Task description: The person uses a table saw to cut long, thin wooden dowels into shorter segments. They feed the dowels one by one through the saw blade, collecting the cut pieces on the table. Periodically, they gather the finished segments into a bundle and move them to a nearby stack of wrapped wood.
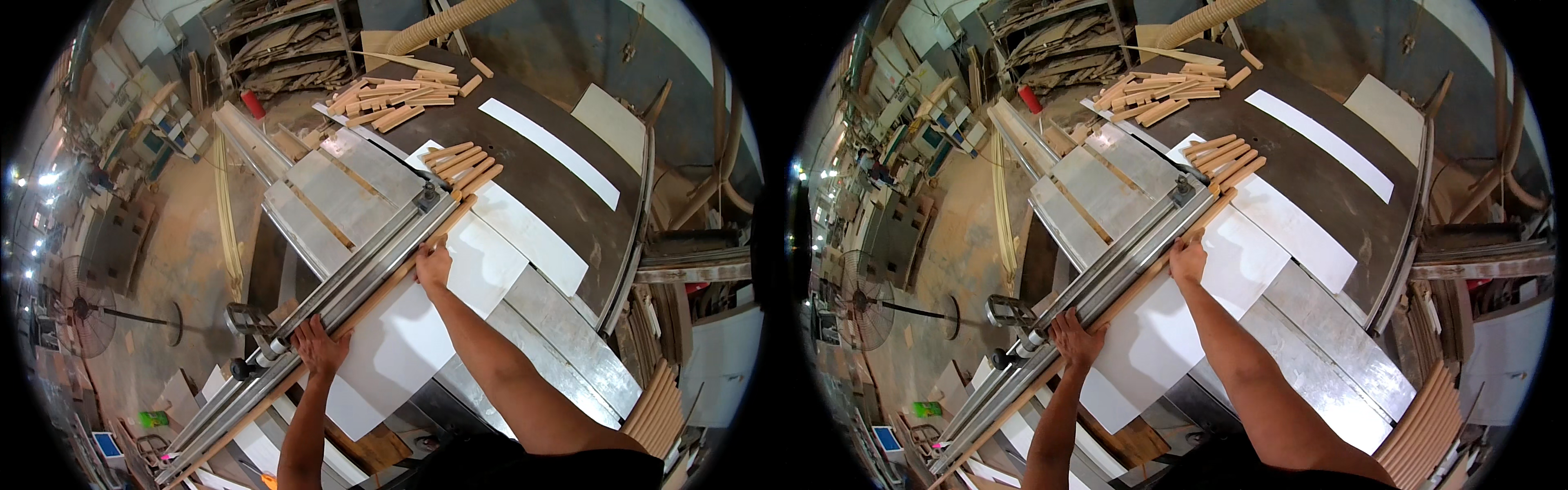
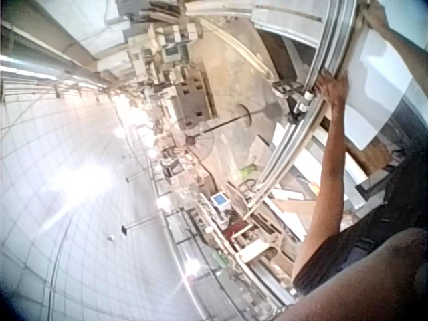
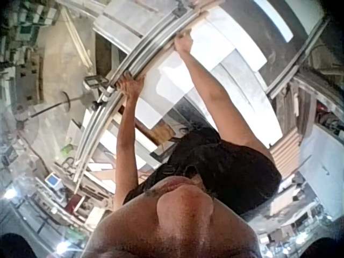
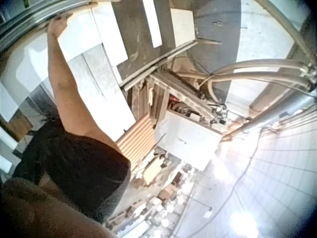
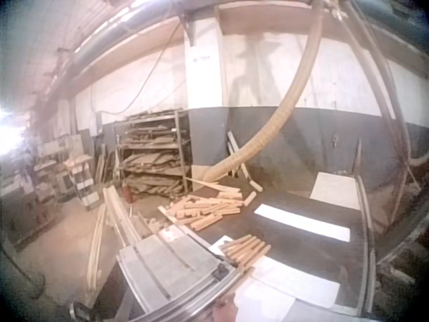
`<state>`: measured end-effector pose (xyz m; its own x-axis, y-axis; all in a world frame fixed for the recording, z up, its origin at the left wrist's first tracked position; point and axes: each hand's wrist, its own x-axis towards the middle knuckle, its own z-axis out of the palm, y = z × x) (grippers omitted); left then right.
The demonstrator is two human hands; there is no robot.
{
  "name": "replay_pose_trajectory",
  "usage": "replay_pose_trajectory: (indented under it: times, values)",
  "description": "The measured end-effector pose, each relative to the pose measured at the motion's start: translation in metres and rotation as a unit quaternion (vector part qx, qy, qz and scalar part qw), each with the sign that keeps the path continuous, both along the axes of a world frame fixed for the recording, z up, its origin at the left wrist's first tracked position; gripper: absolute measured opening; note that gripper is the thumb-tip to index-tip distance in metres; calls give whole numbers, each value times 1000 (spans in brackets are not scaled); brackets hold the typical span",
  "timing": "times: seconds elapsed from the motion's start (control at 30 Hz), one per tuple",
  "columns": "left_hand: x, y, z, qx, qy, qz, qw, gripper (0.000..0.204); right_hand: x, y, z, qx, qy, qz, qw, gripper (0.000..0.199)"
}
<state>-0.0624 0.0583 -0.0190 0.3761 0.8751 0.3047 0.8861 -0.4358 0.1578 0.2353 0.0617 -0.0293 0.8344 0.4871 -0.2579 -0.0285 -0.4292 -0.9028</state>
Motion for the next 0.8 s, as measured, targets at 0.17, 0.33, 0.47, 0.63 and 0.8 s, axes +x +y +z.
replay_pose_trajectory:
  times: [0.17,0.33,0.47,0.63,0.8]
  values:
    - [-1,3,-2,17,-14,-8,1000,82,0,6,-5,2,-3,7,1000,68]
    - [9,3,2,-3,-18,11,1000,81,6,15,-34,26,-80,-7,996,72]
    - [19,0,10,-6,-34,54,998,75,7,19,-34,-9,-57,12,998,73]
    - [31,-5,22,-41,-46,119,991,67,0,13,-6,-26,-3,24,999,70]
    - [34,-6,23,-72,-65,141,985,72,3,11,-7,-26,1,27,999,66]
